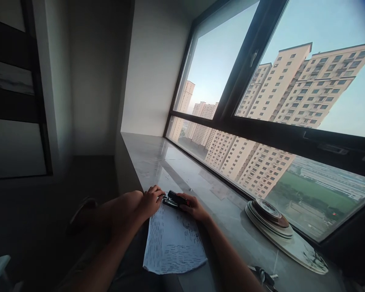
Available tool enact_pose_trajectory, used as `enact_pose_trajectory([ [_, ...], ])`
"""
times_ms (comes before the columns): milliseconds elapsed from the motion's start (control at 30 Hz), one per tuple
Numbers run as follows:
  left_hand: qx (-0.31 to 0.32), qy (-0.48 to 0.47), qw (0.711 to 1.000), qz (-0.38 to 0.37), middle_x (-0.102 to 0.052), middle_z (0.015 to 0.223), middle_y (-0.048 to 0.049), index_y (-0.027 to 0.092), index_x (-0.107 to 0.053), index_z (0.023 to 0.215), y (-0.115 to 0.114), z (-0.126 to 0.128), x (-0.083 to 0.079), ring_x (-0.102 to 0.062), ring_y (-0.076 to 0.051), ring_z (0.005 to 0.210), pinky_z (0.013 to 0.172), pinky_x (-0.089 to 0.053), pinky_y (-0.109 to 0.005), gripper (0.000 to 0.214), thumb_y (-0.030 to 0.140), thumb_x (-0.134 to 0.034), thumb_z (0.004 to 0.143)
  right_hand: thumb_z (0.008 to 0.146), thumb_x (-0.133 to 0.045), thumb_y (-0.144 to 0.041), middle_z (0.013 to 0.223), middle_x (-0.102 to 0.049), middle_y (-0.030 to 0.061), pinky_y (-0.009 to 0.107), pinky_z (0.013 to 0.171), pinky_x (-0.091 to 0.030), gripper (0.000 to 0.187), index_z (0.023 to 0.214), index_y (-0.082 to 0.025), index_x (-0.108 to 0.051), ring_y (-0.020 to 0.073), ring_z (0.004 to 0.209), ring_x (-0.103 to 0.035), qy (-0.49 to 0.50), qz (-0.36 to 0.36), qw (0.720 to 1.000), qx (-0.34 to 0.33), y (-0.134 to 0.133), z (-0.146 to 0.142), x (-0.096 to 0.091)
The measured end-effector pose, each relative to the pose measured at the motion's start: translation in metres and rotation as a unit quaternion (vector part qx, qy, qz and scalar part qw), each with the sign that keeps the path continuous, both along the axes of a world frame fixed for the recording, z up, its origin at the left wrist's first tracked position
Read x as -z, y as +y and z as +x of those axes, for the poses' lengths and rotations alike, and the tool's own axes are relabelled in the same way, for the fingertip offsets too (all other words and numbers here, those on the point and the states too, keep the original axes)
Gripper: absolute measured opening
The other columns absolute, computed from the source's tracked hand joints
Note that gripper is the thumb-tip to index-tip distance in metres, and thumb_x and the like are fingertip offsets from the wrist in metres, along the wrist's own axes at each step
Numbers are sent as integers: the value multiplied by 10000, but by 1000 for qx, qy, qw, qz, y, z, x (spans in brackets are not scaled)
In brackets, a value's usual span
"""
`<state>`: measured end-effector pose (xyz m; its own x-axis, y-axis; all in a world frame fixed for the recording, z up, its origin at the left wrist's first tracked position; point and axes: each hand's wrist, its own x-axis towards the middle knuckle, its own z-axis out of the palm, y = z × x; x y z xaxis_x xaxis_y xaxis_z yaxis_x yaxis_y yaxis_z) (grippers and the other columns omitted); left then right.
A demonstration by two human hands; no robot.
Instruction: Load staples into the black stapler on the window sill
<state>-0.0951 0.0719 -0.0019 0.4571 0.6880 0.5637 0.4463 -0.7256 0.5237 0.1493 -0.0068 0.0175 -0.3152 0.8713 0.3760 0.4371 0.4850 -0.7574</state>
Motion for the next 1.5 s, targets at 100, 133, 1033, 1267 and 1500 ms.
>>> enact_pose_trajectory([
  [100,13,-8,1000,-22,-625,1030,-33,274,-716,1063,0,-1,-1,-573,-190,1029,903,-435,-329,263,161,-551,892,876,-657,-385,1284,-639,72,438,1037,-409,477,1328,-250,-586,277,1158,-585,2,-6,1000,-2,0,0,1],
  [133,16,-9,999,-26,-630,1031,-32,279,-718,1069,0,-2,-1,-577,-190,1031,901,-435,-327,268,163,-558,888,876,-658,-386,1280,-642,72,442,1037,-409,478,1329,-250,-586,279,1154,-587,3,-6,1000,-2,0,0,2],
  [1033,-65,-146,961,-228,-765,1055,-73,185,-674,1098,2,-7,6,-704,-225,1030,857,-551,-281,434,84,-685,676,824,-710,-407,1171,-676,71,398,941,-462,513,1298,-235,-617,255,1042,-612,11,-2,1000,0,6,3,3],
  [1267,36,-135,950,-279,-740,1145,-76,186,-580,1221,-9,6,5,-712,-227,1004,749,-552,-250,593,128,-685,641,847,-680,-457,1282,-629,83,420,1009,-448,569,1360,-244,-555,267,1131,-592,15,20,1000,4,10,-16,3],
  [1500,20,-103,947,-304,-741,1146,-66,216,-573,1065,-20,7,-7,-735,-180,842,614,-516,-223,363,183,-635,709,875,-661,-424,1384,-566,88,453,1093,-391,606,1426,-251,-479,270,1256,-533,9,23,999,-37,3,-21,-8],
])
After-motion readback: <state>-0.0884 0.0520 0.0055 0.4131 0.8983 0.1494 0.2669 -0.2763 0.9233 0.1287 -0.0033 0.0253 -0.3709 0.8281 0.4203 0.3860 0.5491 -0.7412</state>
